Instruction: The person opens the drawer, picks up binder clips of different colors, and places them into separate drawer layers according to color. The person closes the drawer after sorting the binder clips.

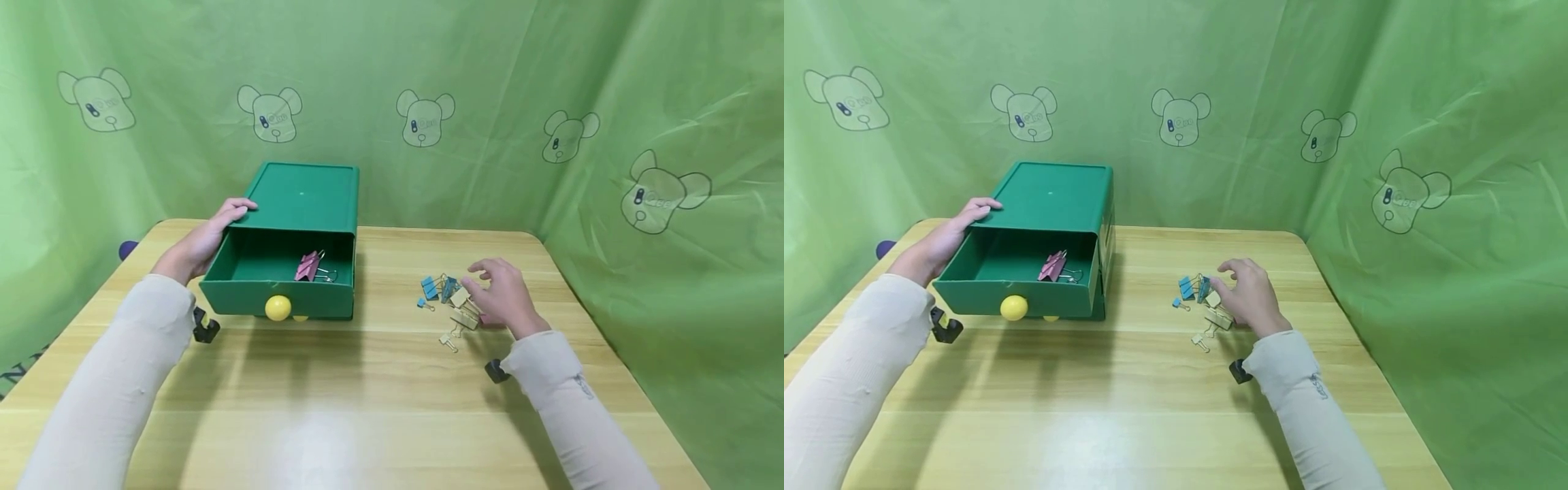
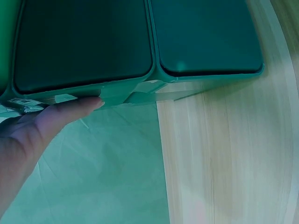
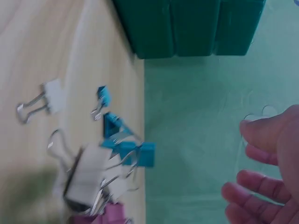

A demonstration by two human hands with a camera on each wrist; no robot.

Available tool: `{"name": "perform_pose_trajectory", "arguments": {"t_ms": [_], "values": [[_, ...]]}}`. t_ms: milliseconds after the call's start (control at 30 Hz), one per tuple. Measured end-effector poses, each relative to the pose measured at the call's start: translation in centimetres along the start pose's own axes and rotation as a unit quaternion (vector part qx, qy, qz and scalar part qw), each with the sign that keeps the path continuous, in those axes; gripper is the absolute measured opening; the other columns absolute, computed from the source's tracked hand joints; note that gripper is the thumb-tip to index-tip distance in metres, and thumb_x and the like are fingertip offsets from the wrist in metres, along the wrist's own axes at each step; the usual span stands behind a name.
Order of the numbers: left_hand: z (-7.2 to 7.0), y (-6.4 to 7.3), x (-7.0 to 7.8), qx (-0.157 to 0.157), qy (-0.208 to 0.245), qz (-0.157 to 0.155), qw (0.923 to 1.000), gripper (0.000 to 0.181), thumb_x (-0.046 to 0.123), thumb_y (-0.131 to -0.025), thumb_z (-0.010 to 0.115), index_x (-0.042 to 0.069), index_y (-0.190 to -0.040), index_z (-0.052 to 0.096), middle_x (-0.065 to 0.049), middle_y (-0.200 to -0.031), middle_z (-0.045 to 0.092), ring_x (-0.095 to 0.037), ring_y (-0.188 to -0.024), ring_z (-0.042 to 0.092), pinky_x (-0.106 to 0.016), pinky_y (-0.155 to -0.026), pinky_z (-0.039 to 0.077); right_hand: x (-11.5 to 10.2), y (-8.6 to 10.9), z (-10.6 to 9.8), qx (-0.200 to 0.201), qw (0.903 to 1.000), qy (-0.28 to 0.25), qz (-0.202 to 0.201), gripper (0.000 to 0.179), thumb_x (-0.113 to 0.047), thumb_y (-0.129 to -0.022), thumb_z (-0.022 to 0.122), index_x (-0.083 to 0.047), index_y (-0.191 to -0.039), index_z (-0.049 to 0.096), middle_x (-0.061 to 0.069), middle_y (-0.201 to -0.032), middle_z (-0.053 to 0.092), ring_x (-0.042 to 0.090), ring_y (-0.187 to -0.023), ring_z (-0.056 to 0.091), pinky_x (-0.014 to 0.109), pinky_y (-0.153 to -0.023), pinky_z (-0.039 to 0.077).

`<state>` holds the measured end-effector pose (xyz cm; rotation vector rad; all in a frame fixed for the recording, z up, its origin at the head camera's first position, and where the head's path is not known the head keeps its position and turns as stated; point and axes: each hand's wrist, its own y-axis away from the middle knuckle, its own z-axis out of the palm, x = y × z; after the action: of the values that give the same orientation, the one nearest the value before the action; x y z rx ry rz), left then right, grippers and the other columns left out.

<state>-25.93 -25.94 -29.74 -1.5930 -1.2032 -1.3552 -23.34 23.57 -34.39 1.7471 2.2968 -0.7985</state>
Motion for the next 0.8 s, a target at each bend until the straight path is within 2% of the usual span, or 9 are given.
{"name": "perform_pose_trajectory", "arguments": {"t_ms": [233,533,600,700,800], "values": [[0.1,0.0,0.1,0.001,0.000,-0.002,1.0000,0.024,0.051,-0.103,0.029,0.044,-0.124,0.035,-0.011,-0.154,-0.004,-0.045,-0.126,0.022,-0.046,-0.085,0.042,2.3,1.1,0.7,-0.059,0.9969,0.031,0.043,0.039,-0.025,-0.090,0.068,0.003,-0.117,0.062,0.026,-0.118,0.057,0.041,-0.103,0.055,0.057,-0.091,0.044],[0.0,-0.1,0.0,0.001,-0.002,0.002,1.0000,0.025,0.051,-0.103,0.029,0.044,-0.125,0.035,-0.010,-0.154,-0.004,-0.045,-0.127,0.021,-0.048,-0.087,0.040,4.3,1.9,1.2,-0.097,0.9907,0.065,0.071,0.042,-0.026,-0.091,0.066,0.004,-0.119,0.060,0.032,-0.124,0.053,0.049,-0.116,0.047,0.061,-0.099,0.035],[0.0,-0.1,0.0,0.001,-0.002,0.003,1.0000,0.024,0.051,-0.103,0.029,0.044,-0.125,0.035,-0.010,-0.154,-0.004,-0.045,-0.127,0.021,-0.047,-0.087,0.040,4.5,2.0,1.2,-0.111,0.9878,0.068,0.085,0.044,-0.025,-0.090,0.066,0.004,-0.122,0.059,0.033,-0.126,0.051,0.048,-0.114,0.048,0.061,-0.097,0.037],[0.0,0.0,0.0,-0.001,0.000,0.004,1.0000,0.024,0.050,-0.103,0.029,0.044,-0.125,0.036,-0.010,-0.154,-0.004,-0.045,-0.127,0.021,-0.046,-0.086,0.041,4.9,2.1,1.3,-0.135,0.9823,0.065,0.113,0.048,-0.025,-0.090,0.067,0.004,-0.127,0.056,0.033,-0.124,0.051,0.041,-0.095,0.056,0.054,-0.082,0.047],[0.0,0.0,0.0,-0.001,0.003,0.007,1.0000,0.024,0.050,-0.103,0.029,0.044,-0.125,0.036,-0.010,-0.154,-0.003,-0.044,-0.126,0.022,-0.045,-0.085,0.042,5.2,2.3,1.5,-0.149,0.9787,0.075,0.120,0.048,-0.027,-0.092,0.066,0.005,-0.127,0.057,0.032,-0.119,0.054,0.033,-0.082,0.055,0.046,-0.070,0.047]]}}
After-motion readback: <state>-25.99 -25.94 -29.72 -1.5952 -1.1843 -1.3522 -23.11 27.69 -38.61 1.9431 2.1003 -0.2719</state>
